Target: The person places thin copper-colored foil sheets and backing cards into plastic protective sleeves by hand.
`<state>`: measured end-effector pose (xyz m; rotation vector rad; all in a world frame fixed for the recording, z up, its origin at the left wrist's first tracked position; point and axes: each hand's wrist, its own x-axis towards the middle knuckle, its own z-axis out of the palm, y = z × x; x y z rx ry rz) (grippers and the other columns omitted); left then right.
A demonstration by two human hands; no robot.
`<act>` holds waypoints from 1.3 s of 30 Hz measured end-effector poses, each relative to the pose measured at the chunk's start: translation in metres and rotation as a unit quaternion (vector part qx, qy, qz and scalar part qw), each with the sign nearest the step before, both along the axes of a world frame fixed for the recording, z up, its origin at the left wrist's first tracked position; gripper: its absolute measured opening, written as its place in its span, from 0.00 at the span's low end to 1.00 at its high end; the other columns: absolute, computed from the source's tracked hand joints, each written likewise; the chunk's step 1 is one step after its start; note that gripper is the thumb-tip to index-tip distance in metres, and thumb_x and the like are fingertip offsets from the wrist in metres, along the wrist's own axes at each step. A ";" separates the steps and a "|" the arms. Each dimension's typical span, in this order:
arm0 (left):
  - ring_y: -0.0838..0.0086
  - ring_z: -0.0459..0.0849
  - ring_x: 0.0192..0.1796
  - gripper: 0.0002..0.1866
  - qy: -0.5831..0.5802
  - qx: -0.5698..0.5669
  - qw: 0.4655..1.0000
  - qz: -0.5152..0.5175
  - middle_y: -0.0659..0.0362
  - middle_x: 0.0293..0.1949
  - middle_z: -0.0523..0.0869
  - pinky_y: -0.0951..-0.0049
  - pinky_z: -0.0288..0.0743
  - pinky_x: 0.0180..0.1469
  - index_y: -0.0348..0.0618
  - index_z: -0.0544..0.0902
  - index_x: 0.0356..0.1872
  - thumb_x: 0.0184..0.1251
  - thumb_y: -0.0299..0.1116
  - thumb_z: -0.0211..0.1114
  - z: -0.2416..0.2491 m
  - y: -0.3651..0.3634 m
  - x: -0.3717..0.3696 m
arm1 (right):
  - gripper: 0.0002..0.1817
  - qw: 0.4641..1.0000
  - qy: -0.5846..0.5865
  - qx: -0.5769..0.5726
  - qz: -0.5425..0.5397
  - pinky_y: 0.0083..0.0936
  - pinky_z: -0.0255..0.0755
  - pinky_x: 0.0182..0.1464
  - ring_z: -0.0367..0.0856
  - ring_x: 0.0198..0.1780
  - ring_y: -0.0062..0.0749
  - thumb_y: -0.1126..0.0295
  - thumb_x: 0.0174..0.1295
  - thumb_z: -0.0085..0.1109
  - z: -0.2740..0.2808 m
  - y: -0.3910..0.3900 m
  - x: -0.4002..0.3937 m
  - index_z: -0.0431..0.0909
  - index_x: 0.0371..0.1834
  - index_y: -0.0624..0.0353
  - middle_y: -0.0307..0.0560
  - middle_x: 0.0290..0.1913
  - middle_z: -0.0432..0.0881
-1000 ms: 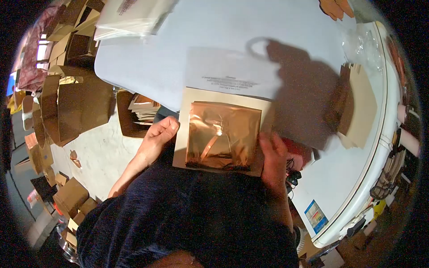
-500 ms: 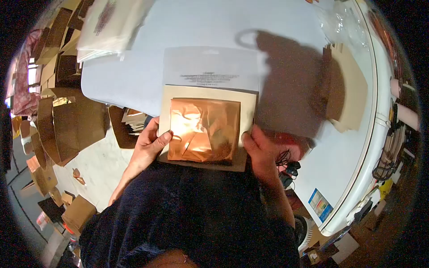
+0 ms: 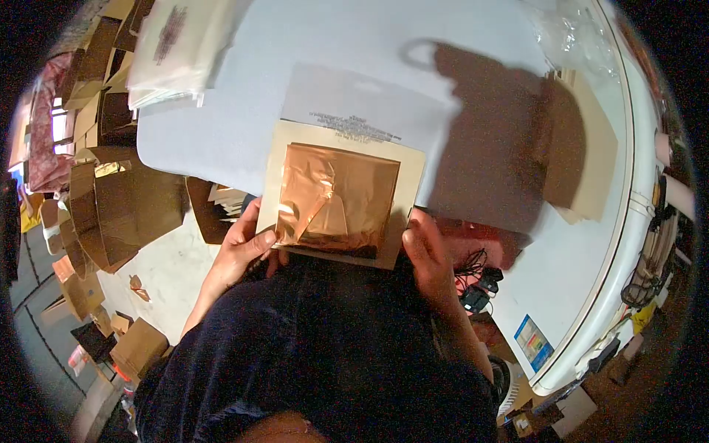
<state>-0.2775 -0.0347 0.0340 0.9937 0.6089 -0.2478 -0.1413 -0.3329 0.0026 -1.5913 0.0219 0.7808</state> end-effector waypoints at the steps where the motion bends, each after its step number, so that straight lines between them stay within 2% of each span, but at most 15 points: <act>1: 0.66 0.92 0.42 0.38 -0.006 -0.013 1.000 -0.009 0.57 0.50 0.87 0.69 0.86 0.33 0.45 0.57 0.88 0.85 0.33 0.66 -0.007 0.004 -0.001 | 0.14 1.000 0.014 0.001 0.007 0.23 0.68 0.50 0.72 0.45 0.18 0.64 0.86 0.54 0.004 -0.001 0.002 0.78 0.63 0.61 0.31 0.43 0.77; 4: 0.67 0.92 0.33 0.38 0.008 -0.013 1.000 0.027 0.53 0.53 0.91 0.71 0.86 0.30 0.41 0.62 0.85 0.81 0.33 0.71 -0.002 0.000 0.008 | 0.14 0.999 0.043 0.021 0.008 0.23 0.67 0.48 0.71 0.42 0.17 0.67 0.84 0.54 0.019 0.010 0.008 0.77 0.65 0.61 0.31 0.42 0.75; 5: 0.64 0.93 0.33 0.43 0.002 -0.039 0.999 0.035 0.49 0.57 0.90 0.69 0.89 0.31 0.44 0.56 0.88 0.80 0.31 0.71 -0.009 0.002 0.005 | 0.14 0.998 0.051 0.030 0.004 0.23 0.66 0.48 0.70 0.42 0.17 0.67 0.84 0.54 0.021 0.014 0.009 0.77 0.65 0.61 0.30 0.41 0.74; 8: 0.60 0.95 0.37 0.47 -0.028 -0.074 0.992 0.095 0.45 0.62 0.89 0.66 0.91 0.33 0.47 0.51 0.90 0.79 0.30 0.71 0.004 -0.004 0.013 | 0.17 0.998 0.041 0.051 -0.001 0.22 0.68 0.50 0.72 0.43 0.16 0.69 0.83 0.53 0.019 0.014 0.013 0.76 0.69 0.62 0.32 0.43 0.77; 11: 0.55 0.96 0.39 0.49 -0.066 -0.123 0.987 0.079 0.42 0.65 0.88 0.63 0.93 0.34 0.50 0.48 0.91 0.79 0.29 0.71 -0.001 0.005 0.011 | 0.19 0.996 0.037 0.079 -0.031 0.21 0.69 0.53 0.74 0.45 0.17 0.70 0.82 0.52 0.030 0.029 0.016 0.76 0.72 0.62 0.34 0.47 0.81; 14: 0.58 0.95 0.47 0.42 -0.090 -0.202 0.973 0.067 0.50 0.73 0.82 0.62 0.93 0.41 0.51 0.52 0.91 0.84 0.27 0.64 -0.004 0.016 0.011 | 0.21 0.998 0.019 0.054 0.013 0.22 0.71 0.58 0.78 0.49 0.19 0.70 0.82 0.52 0.036 0.027 0.025 0.76 0.74 0.63 0.37 0.52 0.85; 17: 0.68 0.93 0.53 0.29 -0.047 -0.126 0.982 0.133 0.55 0.66 0.86 0.63 0.93 0.44 0.44 0.67 0.83 0.86 0.27 0.62 -0.014 0.009 0.008 | 0.18 0.998 0.034 0.021 0.037 0.24 0.72 0.59 0.79 0.51 0.19 0.70 0.82 0.53 0.038 0.021 0.026 0.79 0.70 0.63 0.37 0.52 0.86; 19: 0.74 0.90 0.56 0.21 -0.026 -0.069 0.986 0.152 0.59 0.61 0.89 0.70 0.90 0.54 0.42 0.76 0.76 0.87 0.28 0.62 -0.008 0.004 0.009 | 0.12 0.998 0.044 0.033 0.034 0.21 0.70 0.57 0.76 0.49 0.15 0.71 0.81 0.55 0.036 0.022 0.024 0.81 0.60 0.62 0.34 0.48 0.84; 22: 0.79 0.89 0.55 0.19 -0.042 -0.075 0.992 0.091 0.63 0.57 0.90 0.75 0.85 0.58 0.41 0.79 0.73 0.86 0.29 0.64 -0.019 0.012 -0.005 | 0.08 0.996 0.058 0.041 0.045 0.21 0.72 0.53 0.76 0.47 0.15 0.70 0.81 0.58 0.026 0.013 0.020 0.82 0.54 0.62 0.32 0.44 0.83; 25: 0.86 0.86 0.46 0.18 0.007 -0.025 0.997 0.067 0.68 0.51 0.91 0.79 0.82 0.49 0.42 0.83 0.69 0.85 0.33 0.68 -0.020 0.012 -0.014 | 0.07 0.996 0.045 0.007 0.071 0.21 0.73 0.50 0.76 0.45 0.15 0.69 0.81 0.61 0.025 0.009 0.019 0.82 0.51 0.61 0.31 0.42 0.82; 29: 0.90 0.76 0.38 0.19 -0.004 -0.002 1.000 -0.006 0.72 0.43 0.89 0.83 0.67 0.39 0.44 0.89 0.66 0.84 0.42 0.71 -0.020 0.017 -0.026 | 0.06 0.994 0.048 -0.010 0.096 0.20 0.71 0.49 0.74 0.45 0.13 0.69 0.81 0.60 0.028 0.009 0.016 0.82 0.50 0.59 0.30 0.42 0.81; 32: 0.91 0.75 0.37 0.22 -0.001 0.006 0.999 -0.052 0.73 0.42 0.88 0.82 0.67 0.39 0.42 0.87 0.68 0.84 0.44 0.70 -0.024 0.025 -0.036 | 0.07 0.991 0.023 -0.015 0.129 0.20 0.70 0.48 0.73 0.44 0.13 0.68 0.82 0.60 0.025 0.005 0.016 0.81 0.51 0.59 0.30 0.42 0.80; 36: 0.86 0.82 0.49 0.25 0.016 -0.001 0.998 -0.061 0.69 0.51 0.90 0.79 0.75 0.52 0.42 0.84 0.72 0.84 0.45 0.69 -0.022 0.029 -0.037 | 0.13 0.991 0.054 0.020 0.125 0.23 0.73 0.54 0.78 0.49 0.18 0.68 0.82 0.59 0.024 0.006 0.015 0.77 0.63 0.61 0.37 0.50 0.83; 38: 0.82 0.85 0.58 0.26 -0.011 -0.032 0.999 -0.011 0.66 0.57 0.91 0.75 0.77 0.62 0.42 0.83 0.75 0.85 0.44 0.69 -0.018 0.018 -0.030 | 0.18 0.992 0.054 0.037 0.110 0.26 0.75 0.59 0.81 0.53 0.21 0.68 0.82 0.59 0.025 0.011 0.012 0.75 0.69 0.62 0.41 0.56 0.85; 39: 0.77 0.82 0.70 0.28 -0.035 -0.074 0.997 -0.009 0.62 0.65 0.89 0.72 0.73 0.72 0.42 0.78 0.78 0.84 0.39 0.70 -0.018 0.019 -0.028 | 0.19 0.990 0.081 0.045 0.109 0.27 0.74 0.61 0.81 0.56 0.22 0.68 0.82 0.58 0.028 0.012 0.012 0.74 0.70 0.63 0.43 0.58 0.85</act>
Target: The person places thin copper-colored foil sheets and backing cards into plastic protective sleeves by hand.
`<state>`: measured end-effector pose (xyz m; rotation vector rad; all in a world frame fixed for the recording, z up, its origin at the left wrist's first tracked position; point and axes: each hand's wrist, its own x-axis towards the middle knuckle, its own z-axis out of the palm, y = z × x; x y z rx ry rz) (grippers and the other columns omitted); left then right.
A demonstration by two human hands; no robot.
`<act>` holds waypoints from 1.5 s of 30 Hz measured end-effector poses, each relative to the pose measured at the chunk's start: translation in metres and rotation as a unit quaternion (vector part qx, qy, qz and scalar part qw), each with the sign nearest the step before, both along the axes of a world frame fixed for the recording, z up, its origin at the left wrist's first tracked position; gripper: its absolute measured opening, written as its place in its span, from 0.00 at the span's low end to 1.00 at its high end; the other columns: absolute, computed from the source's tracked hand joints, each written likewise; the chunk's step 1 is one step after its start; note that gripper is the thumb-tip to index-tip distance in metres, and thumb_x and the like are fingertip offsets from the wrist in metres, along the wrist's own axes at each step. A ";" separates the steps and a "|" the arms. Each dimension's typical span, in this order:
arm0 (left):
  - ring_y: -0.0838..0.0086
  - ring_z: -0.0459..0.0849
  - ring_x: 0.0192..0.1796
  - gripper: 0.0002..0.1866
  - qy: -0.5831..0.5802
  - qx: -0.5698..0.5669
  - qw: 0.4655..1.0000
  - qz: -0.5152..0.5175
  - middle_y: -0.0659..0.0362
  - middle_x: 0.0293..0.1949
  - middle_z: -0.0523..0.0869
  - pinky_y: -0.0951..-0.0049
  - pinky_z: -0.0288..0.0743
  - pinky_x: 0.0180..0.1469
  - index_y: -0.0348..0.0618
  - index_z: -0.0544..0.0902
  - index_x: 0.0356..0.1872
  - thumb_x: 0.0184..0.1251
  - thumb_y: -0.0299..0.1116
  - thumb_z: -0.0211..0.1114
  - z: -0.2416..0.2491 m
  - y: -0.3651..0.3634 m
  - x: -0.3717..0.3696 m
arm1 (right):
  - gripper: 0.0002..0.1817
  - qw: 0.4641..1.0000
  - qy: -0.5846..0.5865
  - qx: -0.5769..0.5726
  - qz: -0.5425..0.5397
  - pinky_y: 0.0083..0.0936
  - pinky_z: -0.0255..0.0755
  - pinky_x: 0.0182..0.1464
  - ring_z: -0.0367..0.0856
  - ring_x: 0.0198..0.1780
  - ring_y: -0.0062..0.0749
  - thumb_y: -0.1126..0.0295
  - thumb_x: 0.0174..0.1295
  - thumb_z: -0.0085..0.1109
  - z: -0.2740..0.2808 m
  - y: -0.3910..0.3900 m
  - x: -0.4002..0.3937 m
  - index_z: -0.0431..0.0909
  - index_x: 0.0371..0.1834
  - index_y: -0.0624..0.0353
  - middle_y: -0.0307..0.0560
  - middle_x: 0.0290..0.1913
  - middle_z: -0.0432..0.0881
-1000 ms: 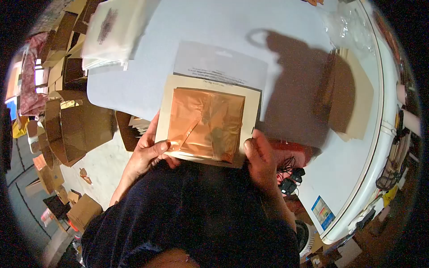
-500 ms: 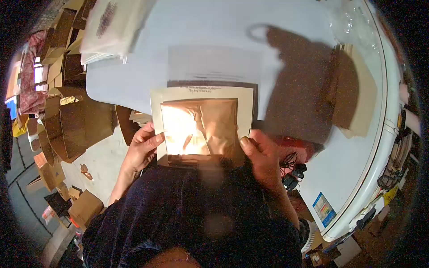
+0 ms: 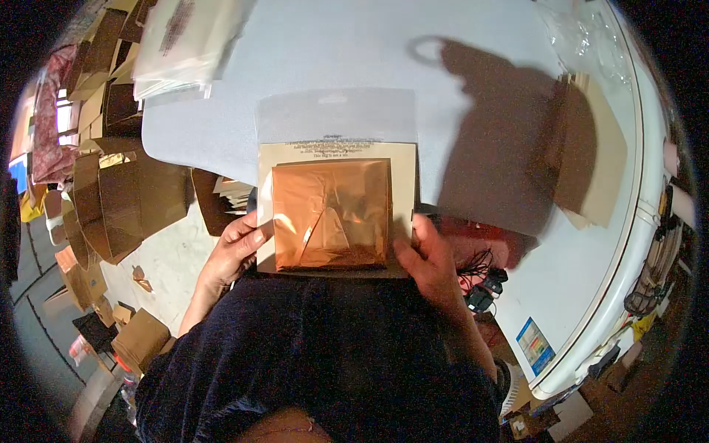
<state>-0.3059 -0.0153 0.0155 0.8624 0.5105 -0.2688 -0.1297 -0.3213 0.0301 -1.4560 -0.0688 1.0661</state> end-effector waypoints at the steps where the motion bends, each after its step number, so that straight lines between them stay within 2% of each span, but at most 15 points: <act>1: 0.76 0.81 0.70 0.28 -0.002 0.011 1.000 0.002 0.62 0.65 0.88 0.71 0.73 0.73 0.42 0.78 0.78 0.83 0.36 0.71 0.002 -0.001 0.001 | 0.20 1.000 0.028 0.005 0.000 0.28 0.74 0.63 0.82 0.58 0.24 0.68 0.82 0.58 0.006 0.000 0.000 0.73 0.72 0.63 0.45 0.61 0.85; 3: 0.76 0.81 0.71 0.30 -0.007 0.033 0.999 0.007 0.62 0.65 0.88 0.71 0.73 0.73 0.42 0.76 0.79 0.81 0.31 0.72 0.010 -0.004 0.003 | 0.22 0.999 0.049 0.009 0.010 0.29 0.74 0.65 0.83 0.61 0.25 0.68 0.82 0.59 0.009 -0.003 -0.002 0.73 0.74 0.63 0.46 0.63 0.85; 5: 0.77 0.86 0.61 0.27 -0.014 0.028 0.999 -0.011 0.62 0.60 0.90 0.73 0.80 0.65 0.41 0.76 0.77 0.81 0.26 0.70 0.008 -0.002 0.002 | 0.21 0.999 0.035 0.006 0.030 0.29 0.75 0.65 0.83 0.61 0.25 0.68 0.82 0.59 0.008 -0.009 -0.003 0.73 0.73 0.63 0.46 0.63 0.86; 7: 0.78 0.89 0.55 0.24 -0.027 -0.039 0.998 -0.051 0.62 0.56 0.91 0.73 0.86 0.57 0.40 0.77 0.76 0.82 0.26 0.68 0.005 0.007 0.002 | 0.18 0.999 0.033 -0.006 0.037 0.26 0.76 0.59 0.83 0.55 0.22 0.68 0.81 0.61 0.007 -0.013 -0.004 0.76 0.69 0.63 0.42 0.56 0.87; 10: 0.78 0.89 0.47 0.21 0.004 0.040 0.999 -0.016 0.63 0.51 0.91 0.72 0.90 0.45 0.39 0.79 0.73 0.85 0.29 0.66 0.001 -0.003 0.001 | 0.12 0.998 -0.031 -0.040 0.039 0.22 0.73 0.48 0.78 0.46 0.17 0.67 0.82 0.61 -0.007 -0.019 -0.010 0.80 0.60 0.62 0.35 0.44 0.84; 14: 0.76 0.90 0.49 0.19 0.062 0.018 0.998 -0.007 0.63 0.51 0.91 0.67 0.93 0.47 0.39 0.80 0.70 0.86 0.33 0.65 0.013 -0.005 0.014 | 0.09 0.988 -0.115 -0.098 0.021 0.21 0.64 0.39 0.67 0.37 0.14 0.66 0.83 0.59 -0.009 -0.013 -0.013 0.78 0.46 0.60 0.28 0.32 0.71; 18: 0.74 0.91 0.53 0.17 0.053 -0.041 0.996 0.062 0.60 0.51 0.90 0.67 0.94 0.51 0.37 0.79 0.67 0.85 0.31 0.66 0.012 -0.009 0.021 | 0.11 0.988 -0.086 -0.124 0.039 0.24 0.82 0.50 0.86 0.47 0.21 0.69 0.86 0.49 -0.013 -0.013 0.001 0.79 0.54 0.64 0.39 0.44 0.85; 23: 0.71 0.91 0.56 0.19 0.022 0.051 0.996 0.071 0.57 0.54 0.90 0.64 0.94 0.56 0.36 0.76 0.69 0.83 0.26 0.67 0.024 -0.017 0.033 | 0.14 0.987 -0.150 -0.061 0.013 0.31 0.87 0.48 0.90 0.43 0.30 0.67 0.87 0.45 -0.012 -0.001 0.006 0.78 0.57 0.65 0.48 0.48 0.87; 25: 0.71 0.89 0.61 0.20 0.000 0.076 0.997 0.023 0.57 0.59 0.88 0.61 0.93 0.60 0.36 0.76 0.71 0.84 0.26 0.66 0.012 -0.008 0.032 | 0.10 0.996 -0.075 -0.027 -0.032 0.29 0.85 0.47 0.88 0.43 0.28 0.66 0.87 0.47 0.009 0.018 0.007 0.74 0.53 0.63 0.44 0.46 0.84; 29: 0.66 0.94 0.52 0.16 0.014 0.109 0.993 0.041 0.53 0.52 0.91 0.64 0.94 0.54 0.35 0.78 0.66 0.84 0.27 0.66 0.009 -0.005 0.050 | 0.11 0.998 -0.044 -0.025 -0.046 0.35 0.91 0.44 0.94 0.43 0.41 0.66 0.88 0.45 0.017 0.026 0.020 0.71 0.53 0.64 0.54 0.47 0.86; 32: 0.62 0.97 0.41 0.14 0.008 0.136 0.989 0.053 0.46 0.48 0.94 0.67 0.95 0.43 0.34 0.79 0.61 0.86 0.33 0.64 0.014 -0.001 0.070 | 0.14 0.992 -0.090 -0.037 -0.079 0.32 0.88 0.36 0.93 0.33 0.41 0.62 0.88 0.48 0.008 0.032 0.031 0.75 0.52 0.64 0.59 0.40 0.89; 36: 0.60 0.97 0.42 0.17 0.018 0.136 0.990 0.023 0.43 0.46 0.93 0.66 0.94 0.43 0.34 0.78 0.57 0.90 0.41 0.60 0.017 0.011 0.090 | 0.16 0.986 -0.125 -0.070 -0.089 0.33 0.87 0.33 0.93 0.28 0.42 0.60 0.89 0.48 0.010 0.044 0.045 0.73 0.46 0.62 0.65 0.33 0.90; 39: 0.60 0.96 0.43 0.20 0.012 0.101 0.994 0.038 0.43 0.44 0.92 0.64 0.94 0.45 0.33 0.76 0.60 0.89 0.45 0.61 0.020 0.009 0.096 | 0.17 0.986 -0.103 -0.069 -0.109 0.32 0.88 0.33 0.93 0.29 0.41 0.59 0.89 0.49 0.008 0.047 0.052 0.74 0.46 0.63 0.65 0.33 0.90; 42: 0.62 0.96 0.44 0.22 -0.001 0.162 0.986 0.034 0.44 0.44 0.92 0.63 0.94 0.47 0.31 0.73 0.65 0.85 0.38 0.67 0.021 -0.002 0.100 | 0.17 0.990 -0.088 -0.065 -0.091 0.29 0.84 0.31 0.92 0.28 0.38 0.58 0.89 0.49 0.004 0.043 0.055 0.75 0.48 0.63 0.61 0.32 0.89; 45: 0.64 0.96 0.44 0.22 -0.009 0.193 0.981 0.023 0.46 0.45 0.93 0.64 0.94 0.49 0.29 0.73 0.67 0.84 0.32 0.68 0.013 -0.002 0.099 | 0.16 0.970 -0.178 -0.163 0.010 0.34 0.79 0.28 0.88 0.26 0.40 0.57 0.85 0.57 0.000 0.031 0.059 0.75 0.53 0.61 0.53 0.30 0.88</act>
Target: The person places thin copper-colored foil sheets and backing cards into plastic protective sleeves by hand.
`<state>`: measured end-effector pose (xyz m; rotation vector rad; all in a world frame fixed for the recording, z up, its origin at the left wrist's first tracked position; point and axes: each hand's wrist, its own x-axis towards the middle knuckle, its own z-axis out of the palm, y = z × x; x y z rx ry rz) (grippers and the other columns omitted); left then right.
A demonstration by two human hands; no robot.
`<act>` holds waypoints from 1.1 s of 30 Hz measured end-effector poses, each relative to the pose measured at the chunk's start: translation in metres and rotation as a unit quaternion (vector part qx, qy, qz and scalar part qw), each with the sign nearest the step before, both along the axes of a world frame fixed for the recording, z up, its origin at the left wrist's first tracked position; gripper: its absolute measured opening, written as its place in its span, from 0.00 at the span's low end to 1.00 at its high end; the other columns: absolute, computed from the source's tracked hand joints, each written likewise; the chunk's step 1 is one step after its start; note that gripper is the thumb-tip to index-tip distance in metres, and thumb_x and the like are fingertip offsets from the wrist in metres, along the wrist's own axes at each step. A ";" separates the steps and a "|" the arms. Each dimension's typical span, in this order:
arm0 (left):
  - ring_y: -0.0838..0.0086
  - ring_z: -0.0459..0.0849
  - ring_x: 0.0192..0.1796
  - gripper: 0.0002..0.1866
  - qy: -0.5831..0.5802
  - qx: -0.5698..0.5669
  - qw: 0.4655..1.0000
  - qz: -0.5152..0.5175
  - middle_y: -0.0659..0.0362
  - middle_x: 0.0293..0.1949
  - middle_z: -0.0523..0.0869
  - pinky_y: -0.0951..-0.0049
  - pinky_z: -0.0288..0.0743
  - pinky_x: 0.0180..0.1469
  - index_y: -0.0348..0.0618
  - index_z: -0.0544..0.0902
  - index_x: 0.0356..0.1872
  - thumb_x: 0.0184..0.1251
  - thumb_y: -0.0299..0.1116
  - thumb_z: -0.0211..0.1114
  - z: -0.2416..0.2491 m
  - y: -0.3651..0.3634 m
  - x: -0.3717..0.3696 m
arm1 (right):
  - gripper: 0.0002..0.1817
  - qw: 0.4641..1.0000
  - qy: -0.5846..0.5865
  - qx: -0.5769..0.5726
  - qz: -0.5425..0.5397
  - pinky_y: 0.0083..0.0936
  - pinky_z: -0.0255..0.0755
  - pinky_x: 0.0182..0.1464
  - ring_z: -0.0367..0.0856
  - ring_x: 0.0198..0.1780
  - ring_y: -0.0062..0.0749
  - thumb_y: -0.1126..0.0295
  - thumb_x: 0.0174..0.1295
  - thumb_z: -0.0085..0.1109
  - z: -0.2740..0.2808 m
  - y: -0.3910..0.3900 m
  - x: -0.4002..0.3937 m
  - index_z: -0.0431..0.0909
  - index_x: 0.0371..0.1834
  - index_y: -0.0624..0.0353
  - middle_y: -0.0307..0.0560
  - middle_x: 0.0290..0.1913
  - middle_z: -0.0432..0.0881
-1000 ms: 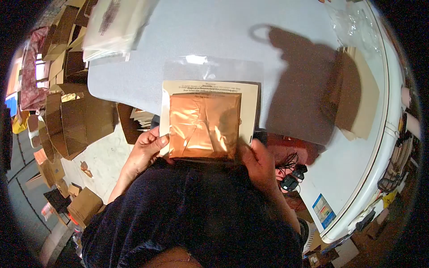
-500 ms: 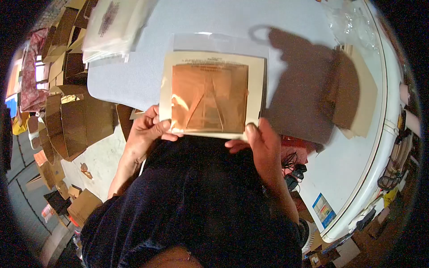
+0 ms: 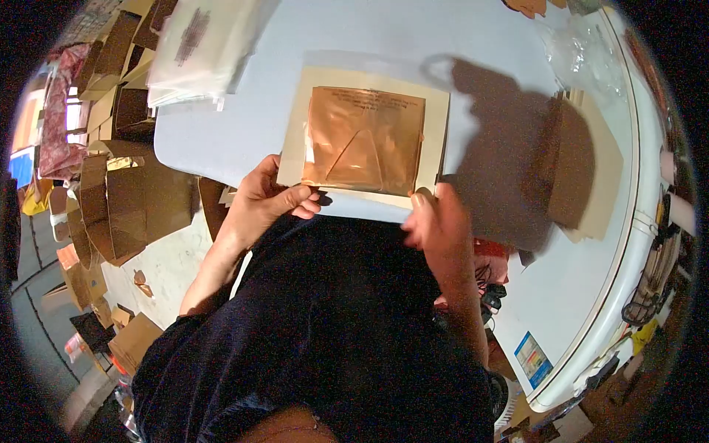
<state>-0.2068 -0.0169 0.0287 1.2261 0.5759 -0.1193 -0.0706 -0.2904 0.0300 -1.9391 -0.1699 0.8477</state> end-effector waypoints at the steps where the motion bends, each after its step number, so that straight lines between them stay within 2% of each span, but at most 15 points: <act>1: 0.64 0.96 0.44 0.21 0.011 0.003 1.000 -0.002 0.47 0.45 0.93 0.64 0.94 0.49 0.29 0.73 0.67 0.84 0.32 0.68 -0.001 0.001 0.001 | 0.17 0.992 -0.113 -0.062 -0.004 0.36 0.78 0.30 0.87 0.27 0.42 0.57 0.83 0.61 0.003 0.000 -0.003 0.76 0.56 0.61 0.52 0.31 0.87; 3: 0.65 0.96 0.44 0.21 0.021 0.003 1.000 -0.001 0.47 0.45 0.94 0.65 0.94 0.49 0.30 0.73 0.68 0.85 0.32 0.66 -0.003 0.003 0.002 | 0.20 0.925 -0.333 -0.180 -0.016 0.40 0.76 0.34 0.85 0.30 0.44 0.56 0.78 0.69 0.012 0.006 -0.012 0.78 0.60 0.59 0.50 0.33 0.86; 6: 0.65 0.96 0.45 0.21 0.027 -0.002 1.000 0.002 0.47 0.45 0.94 0.65 0.94 0.49 0.31 0.73 0.69 0.86 0.32 0.65 -0.004 0.000 0.001 | 0.26 0.812 -0.569 -0.113 0.066 0.45 0.76 0.44 0.83 0.39 0.49 0.53 0.71 0.75 0.012 0.025 -0.007 0.80 0.64 0.57 0.48 0.40 0.83; 7: 0.65 0.96 0.45 0.20 0.032 0.001 0.999 0.001 0.47 0.45 0.94 0.65 0.94 0.49 0.31 0.73 0.69 0.87 0.32 0.64 -0.004 -0.002 0.002 | 0.29 0.813 -0.570 -0.076 0.091 0.44 0.75 0.51 0.81 0.49 0.46 0.52 0.67 0.77 0.008 0.036 -0.013 0.81 0.64 0.56 0.47 0.46 0.81; 9: 0.65 0.96 0.45 0.20 0.039 0.005 0.999 -0.002 0.46 0.45 0.94 0.65 0.94 0.49 0.31 0.72 0.70 0.88 0.33 0.62 -0.004 -0.003 0.002 | 0.37 0.787 -0.598 -0.035 0.144 0.44 0.72 0.54 0.77 0.55 0.41 0.48 0.59 0.81 -0.005 0.061 -0.019 0.80 0.67 0.54 0.46 0.51 0.80; 12: 0.64 0.96 0.45 0.20 0.032 -0.001 0.999 0.001 0.46 0.45 0.94 0.64 0.94 0.49 0.32 0.72 0.70 0.89 0.33 0.62 -0.007 -0.004 -0.002 | 0.33 0.786 -0.597 -0.026 0.160 0.43 0.71 0.54 0.78 0.55 0.42 0.56 0.57 0.83 -0.014 0.084 -0.018 0.81 0.64 0.50 0.43 0.52 0.81; 15: 0.64 0.96 0.45 0.19 0.036 -0.016 0.999 -0.009 0.46 0.45 0.94 0.64 0.94 0.48 0.31 0.73 0.69 0.89 0.34 0.61 -0.009 -0.003 -0.008 | 0.32 0.790 -0.588 -0.039 0.168 0.43 0.72 0.54 0.78 0.55 0.42 0.59 0.55 0.83 -0.018 0.088 -0.010 0.81 0.63 0.50 0.41 0.52 0.81; 18: 0.66 0.95 0.43 0.19 0.032 0.013 0.999 -0.014 0.48 0.43 0.93 0.66 0.93 0.45 0.30 0.75 0.66 0.89 0.36 0.62 -0.008 -0.004 -0.013 | 0.33 0.800 -0.565 0.003 0.204 0.42 0.72 0.56 0.78 0.56 0.41 0.60 0.53 0.84 -0.012 0.082 -0.006 0.81 0.63 0.49 0.40 0.52 0.81; 23: 0.70 0.92 0.40 0.17 0.064 0.122 0.990 -0.034 0.52 0.39 0.91 0.69 0.90 0.42 0.30 0.76 0.62 0.90 0.37 0.60 0.006 0.000 -0.016 | 0.33 0.796 -0.572 0.015 0.198 0.45 0.69 0.63 0.77 0.64 0.43 0.60 0.52 0.84 -0.012 0.063 0.001 0.82 0.63 0.50 0.43 0.59 0.81; 24: 0.71 0.92 0.39 0.17 0.065 0.111 0.991 -0.027 0.52 0.39 0.91 0.70 0.90 0.41 0.30 0.78 0.60 0.90 0.37 0.61 0.005 0.002 -0.016 | 0.33 0.794 -0.577 0.009 0.193 0.46 0.69 0.64 0.77 0.66 0.44 0.60 0.52 0.84 -0.012 0.061 0.002 0.82 0.63 0.51 0.43 0.61 0.81; 25: 0.73 0.92 0.38 0.16 0.066 0.100 0.993 -0.020 0.52 0.38 0.92 0.71 0.90 0.41 0.30 0.79 0.57 0.89 0.38 0.62 0.003 0.004 -0.016 | 0.34 0.808 -0.559 -0.003 0.189 0.49 0.67 0.71 0.74 0.74 0.46 0.61 0.54 0.83 -0.011 0.059 0.002 0.82 0.65 0.51 0.45 0.68 0.79; 28: 0.75 0.92 0.35 0.16 0.060 0.086 0.994 -0.005 0.54 0.34 0.91 0.72 0.88 0.38 0.32 0.80 0.53 0.88 0.39 0.64 -0.001 0.005 -0.016 | 0.34 0.776 -0.587 -0.028 0.228 0.52 0.64 0.77 0.72 0.78 0.47 0.62 0.56 0.82 -0.014 0.058 0.008 0.81 0.68 0.51 0.47 0.71 0.79; 29: 0.75 0.91 0.34 0.16 0.056 0.084 0.995 -0.002 0.54 0.32 0.91 0.72 0.87 0.37 0.32 0.80 0.52 0.88 0.39 0.65 -0.002 0.006 -0.015 | 0.32 0.781 -0.577 -0.035 0.237 0.54 0.60 0.81 0.71 0.80 0.47 0.63 0.58 0.79 -0.019 0.057 0.008 0.82 0.68 0.51 0.49 0.73 0.79; 32: 0.71 0.91 0.30 0.18 0.137 0.236 0.959 -0.074 0.55 0.26 0.89 0.68 0.84 0.33 0.33 0.81 0.48 0.84 0.42 0.70 0.017 0.009 -0.010 | 0.29 0.782 -0.573 -0.030 0.243 0.53 0.61 0.81 0.72 0.80 0.47 0.63 0.62 0.76 -0.020 0.055 0.008 0.82 0.68 0.51 0.49 0.73 0.80; 33: 0.68 0.91 0.28 0.18 0.099 0.362 0.925 -0.061 0.55 0.25 0.89 0.66 0.84 0.33 0.34 0.82 0.47 0.82 0.43 0.71 0.019 0.010 -0.010 | 0.28 0.783 -0.571 -0.024 0.247 0.54 0.60 0.82 0.71 0.80 0.48 0.63 0.63 0.75 -0.019 0.054 0.009 0.82 0.67 0.52 0.50 0.74 0.79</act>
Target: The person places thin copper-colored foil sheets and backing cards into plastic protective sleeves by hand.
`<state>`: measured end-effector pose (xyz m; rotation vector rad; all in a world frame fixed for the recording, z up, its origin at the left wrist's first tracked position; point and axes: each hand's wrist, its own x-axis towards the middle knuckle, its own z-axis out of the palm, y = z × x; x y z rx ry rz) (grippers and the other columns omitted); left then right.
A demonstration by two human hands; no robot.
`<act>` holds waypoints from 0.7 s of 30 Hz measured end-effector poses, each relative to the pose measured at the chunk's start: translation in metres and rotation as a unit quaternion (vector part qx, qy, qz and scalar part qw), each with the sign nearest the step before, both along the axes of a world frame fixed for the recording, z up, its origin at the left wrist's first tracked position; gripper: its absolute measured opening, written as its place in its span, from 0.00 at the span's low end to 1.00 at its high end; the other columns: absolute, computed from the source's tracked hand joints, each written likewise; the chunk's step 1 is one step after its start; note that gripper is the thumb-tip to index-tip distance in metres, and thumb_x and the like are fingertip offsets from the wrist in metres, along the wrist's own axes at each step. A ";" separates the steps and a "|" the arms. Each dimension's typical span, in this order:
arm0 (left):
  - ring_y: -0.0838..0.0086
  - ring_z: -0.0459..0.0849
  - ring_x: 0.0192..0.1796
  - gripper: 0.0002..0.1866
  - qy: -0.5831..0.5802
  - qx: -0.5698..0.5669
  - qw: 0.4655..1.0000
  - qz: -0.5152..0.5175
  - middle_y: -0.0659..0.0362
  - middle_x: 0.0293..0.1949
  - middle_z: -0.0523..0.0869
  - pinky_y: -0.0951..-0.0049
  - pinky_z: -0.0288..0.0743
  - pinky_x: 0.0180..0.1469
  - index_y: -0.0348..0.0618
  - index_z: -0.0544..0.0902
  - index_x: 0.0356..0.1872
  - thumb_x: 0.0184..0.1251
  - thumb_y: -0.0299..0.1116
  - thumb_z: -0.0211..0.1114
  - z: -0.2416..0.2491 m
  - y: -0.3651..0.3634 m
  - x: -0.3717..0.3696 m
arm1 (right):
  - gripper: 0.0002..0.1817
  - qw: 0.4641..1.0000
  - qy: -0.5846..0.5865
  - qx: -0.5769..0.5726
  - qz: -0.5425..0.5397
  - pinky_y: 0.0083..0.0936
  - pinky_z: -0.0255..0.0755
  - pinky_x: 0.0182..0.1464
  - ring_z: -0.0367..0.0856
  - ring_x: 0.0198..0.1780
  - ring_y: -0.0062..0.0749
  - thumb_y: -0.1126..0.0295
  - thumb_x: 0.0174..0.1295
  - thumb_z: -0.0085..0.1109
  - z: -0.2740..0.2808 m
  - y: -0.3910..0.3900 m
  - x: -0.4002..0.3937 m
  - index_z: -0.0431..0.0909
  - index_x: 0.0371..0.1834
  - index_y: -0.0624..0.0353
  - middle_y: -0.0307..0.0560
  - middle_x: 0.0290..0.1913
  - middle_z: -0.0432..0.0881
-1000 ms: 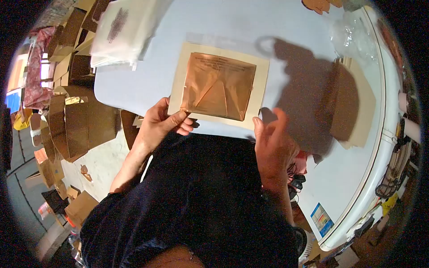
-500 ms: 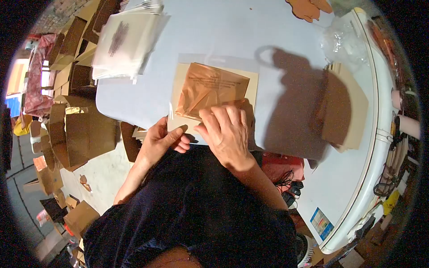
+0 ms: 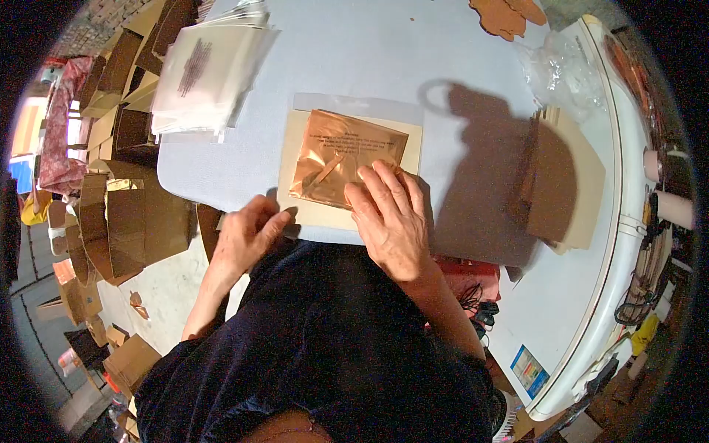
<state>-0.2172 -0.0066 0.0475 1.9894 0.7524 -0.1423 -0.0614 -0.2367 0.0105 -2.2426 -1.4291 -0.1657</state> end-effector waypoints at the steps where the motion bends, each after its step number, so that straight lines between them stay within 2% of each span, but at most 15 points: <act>1: 0.66 0.90 0.27 0.19 -0.043 0.129 0.991 -0.017 0.54 0.23 0.88 0.65 0.83 0.32 0.34 0.82 0.46 0.81 0.44 0.73 0.001 0.002 -0.001 | 0.28 1.000 0.004 0.001 0.006 0.55 0.60 0.82 0.70 0.81 0.49 0.63 0.63 0.75 0.001 -0.001 0.001 0.82 0.67 0.54 0.51 0.75 0.79; 2: 0.63 0.90 0.25 0.20 -0.085 0.255 0.963 -0.032 0.54 0.22 0.87 0.64 0.82 0.31 0.35 0.82 0.45 0.79 0.45 0.74 0.002 0.003 -0.001 | 0.27 1.000 0.008 0.003 0.012 0.56 0.59 0.83 0.70 0.82 0.50 0.63 0.64 0.74 0.003 -0.002 0.003 0.82 0.67 0.55 0.52 0.75 0.78; 3: 0.55 0.95 0.37 0.22 -0.015 0.248 0.969 -0.007 0.47 0.37 0.94 0.60 0.88 0.43 0.33 0.86 0.49 0.77 0.48 0.75 0.023 0.005 0.008 | 0.28 1.000 0.014 0.006 0.008 0.57 0.57 0.83 0.68 0.82 0.51 0.63 0.64 0.74 0.008 -0.001 0.005 0.82 0.67 0.56 0.53 0.76 0.77; 5: 0.51 0.93 0.59 0.24 -0.144 0.340 0.928 -0.054 0.42 0.54 0.93 0.54 0.87 0.59 0.36 0.86 0.58 0.76 0.47 0.74 0.021 0.016 0.022 | 0.29 1.000 0.027 0.012 0.000 0.59 0.55 0.84 0.66 0.84 0.54 0.63 0.64 0.73 0.018 0.001 0.008 0.81 0.68 0.58 0.55 0.78 0.74; 6: 0.51 0.85 0.70 0.27 -0.184 0.367 0.908 -0.086 0.42 0.64 0.87 0.50 0.79 0.69 0.37 0.83 0.65 0.76 0.47 0.73 0.013 0.020 0.034 | 0.37 1.000 0.026 -0.011 -0.003 0.64 0.47 0.87 0.57 0.88 0.58 0.57 0.66 0.73 0.017 0.003 0.011 0.75 0.76 0.60 0.61 0.84 0.66; 7: 0.51 0.77 0.80 0.31 -0.224 0.394 0.884 -0.117 0.42 0.74 0.81 0.47 0.72 0.79 0.39 0.80 0.72 0.77 0.47 0.72 0.004 0.019 0.049 | 0.39 0.999 0.020 -0.029 -0.021 0.65 0.44 0.87 0.54 0.89 0.59 0.55 0.66 0.72 0.018 0.009 0.013 0.72 0.79 0.60 0.62 0.85 0.64; 9: 0.53 0.63 0.88 0.37 -0.243 0.386 0.866 -0.205 0.45 0.84 0.70 0.45 0.55 0.88 0.41 0.70 0.83 0.82 0.52 0.65 -0.003 0.011 0.079 | 0.45 0.996 0.007 -0.065 -0.058 0.68 0.40 0.87 0.48 0.91 0.60 0.52 0.67 0.71 0.023 0.021 0.018 0.67 0.84 0.59 0.64 0.88 0.58; 10: 0.54 0.62 0.89 0.38 -0.245 0.386 0.861 -0.225 0.46 0.85 0.68 0.45 0.53 0.88 0.41 0.68 0.84 0.83 0.54 0.62 -0.008 0.005 0.089 | 0.50 0.994 0.005 -0.093 -0.053 0.71 0.36 0.87 0.43 0.92 0.61 0.44 0.70 0.67 0.019 0.020 0.022 0.60 0.89 0.59 0.68 0.90 0.53; 12: 0.54 0.59 0.90 0.40 -0.247 0.382 0.849 -0.267 0.49 0.87 0.64 0.46 0.49 0.89 0.42 0.66 0.86 0.85 0.57 0.57 -0.022 -0.003 0.103 | 0.51 0.990 0.002 -0.117 -0.072 0.71 0.36 0.87 0.43 0.92 0.61 0.40 0.71 0.64 0.004 0.025 0.026 0.60 0.89 0.59 0.68 0.90 0.53; 14: 0.50 0.62 0.87 0.41 -0.268 0.373 0.847 -0.267 0.45 0.84 0.68 0.45 0.54 0.88 0.36 0.68 0.83 0.81 0.56 0.61 -0.037 -0.005 0.109 | 0.54 0.986 -0.013 -0.147 -0.081 0.70 0.35 0.87 0.44 0.92 0.61 0.33 0.72 0.59 -0.003 0.025 0.029 0.57 0.90 0.59 0.67 0.90 0.53; 15: 0.48 0.64 0.86 0.41 -0.276 0.367 0.847 -0.267 0.43 0.82 0.70 0.45 0.56 0.87 0.33 0.70 0.82 0.79 0.55 0.62 -0.041 -0.006 0.110 | 0.54 0.986 -0.007 -0.148 -0.079 0.70 0.35 0.87 0.45 0.92 0.61 0.33 0.72 0.59 -0.004 0.026 0.029 0.57 0.90 0.59 0.67 0.90 0.53; 19: 0.48 0.66 0.85 0.42 -0.259 0.369 0.853 -0.264 0.43 0.82 0.71 0.45 0.58 0.86 0.33 0.72 0.80 0.77 0.55 0.65 -0.042 -0.006 0.110 | 0.54 0.986 0.018 -0.145 -0.076 0.70 0.35 0.87 0.45 0.92 0.59 0.36 0.72 0.60 -0.004 0.025 0.029 0.55 0.91 0.59 0.65 0.90 0.53; 21: 0.51 0.63 0.87 0.41 -0.229 0.363 0.862 -0.269 0.46 0.85 0.67 0.46 0.53 0.88 0.38 0.69 0.84 0.82 0.59 0.57 -0.044 -0.005 0.109 | 0.54 0.987 0.027 -0.143 -0.074 0.70 0.35 0.87 0.45 0.92 0.59 0.36 0.71 0.60 -0.003 0.026 0.030 0.54 0.92 0.58 0.65 0.90 0.53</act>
